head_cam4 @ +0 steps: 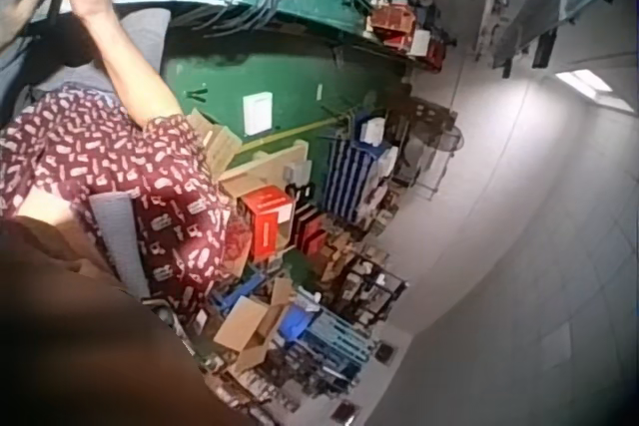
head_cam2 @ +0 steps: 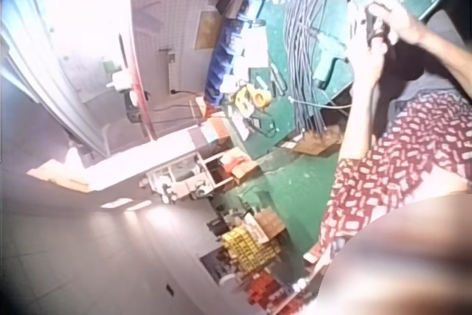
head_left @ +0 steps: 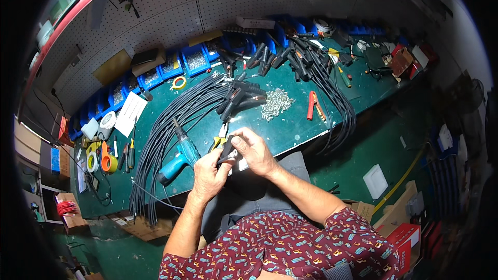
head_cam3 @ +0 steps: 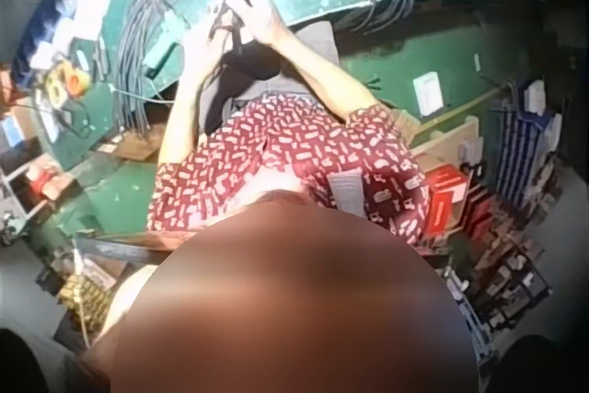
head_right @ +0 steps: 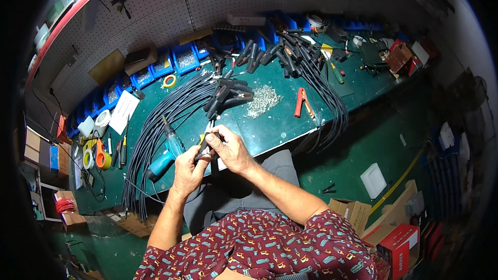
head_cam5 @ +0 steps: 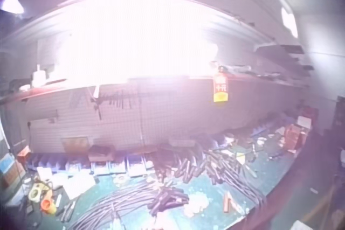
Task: The person assembles black cables with alligator clips by inserting metal connectors, tightening them with a cordless drill, and sliding heat shrink tubing over the joint. The person repeats this process for multiple cables on a green workbench.
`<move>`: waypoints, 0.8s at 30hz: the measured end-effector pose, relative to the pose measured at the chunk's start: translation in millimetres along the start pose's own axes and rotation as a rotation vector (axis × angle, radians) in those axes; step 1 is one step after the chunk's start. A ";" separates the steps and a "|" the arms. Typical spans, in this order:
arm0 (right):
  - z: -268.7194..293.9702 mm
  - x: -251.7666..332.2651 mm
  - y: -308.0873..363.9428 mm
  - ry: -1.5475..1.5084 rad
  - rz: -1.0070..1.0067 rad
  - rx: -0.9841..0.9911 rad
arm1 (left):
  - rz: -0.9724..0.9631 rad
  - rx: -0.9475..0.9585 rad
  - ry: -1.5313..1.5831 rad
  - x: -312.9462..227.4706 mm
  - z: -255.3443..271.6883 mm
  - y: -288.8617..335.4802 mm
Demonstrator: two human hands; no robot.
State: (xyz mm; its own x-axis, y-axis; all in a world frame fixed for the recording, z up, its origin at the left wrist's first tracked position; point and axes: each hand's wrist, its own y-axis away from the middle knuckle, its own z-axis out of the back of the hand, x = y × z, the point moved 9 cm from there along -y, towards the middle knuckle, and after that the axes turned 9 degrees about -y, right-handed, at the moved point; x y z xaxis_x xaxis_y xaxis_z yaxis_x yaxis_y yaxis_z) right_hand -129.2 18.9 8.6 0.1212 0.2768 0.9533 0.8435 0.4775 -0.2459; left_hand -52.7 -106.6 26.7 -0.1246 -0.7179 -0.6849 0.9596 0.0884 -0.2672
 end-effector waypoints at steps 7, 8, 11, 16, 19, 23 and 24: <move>6.5 -13.7 11.5 0.129 0.045 -0.121 | 0.019 -0.106 0.047 -10.6 -17.8 8.3; 6.8 -8.3 12.8 0.111 0.042 -0.168 | 0.059 -0.111 0.056 -7.0 -20.8 8.8; 8.8 -9.5 12.9 0.091 0.060 -0.260 | 0.137 -0.179 0.077 -0.3 -26.8 6.6; 7.4 -27.1 11.4 -0.128 -0.092 -0.255 | 0.325 -0.109 0.266 11.8 -35.7 2.0; 4.7 -32.6 9.2 -0.149 -0.121 -0.224 | 0.216 -0.205 0.140 20.7 -36.8 -3.5; 0.9 -27.8 2.4 0.163 -0.026 -0.175 | 0.232 -0.265 0.153 24.1 -33.1 -12.8; -0.1 -27.2 1.8 0.339 0.109 -0.168 | 0.235 -0.278 0.155 24.3 -32.0 -15.6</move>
State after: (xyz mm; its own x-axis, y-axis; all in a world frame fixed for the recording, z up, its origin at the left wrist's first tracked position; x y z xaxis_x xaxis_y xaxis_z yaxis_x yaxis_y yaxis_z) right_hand -131.0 12.2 -17.7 0.3567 0.0139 0.9341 0.8868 0.3094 -0.3433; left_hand -78.9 -103.3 -7.4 0.0335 -0.5453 -0.8375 0.8643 0.4367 -0.2498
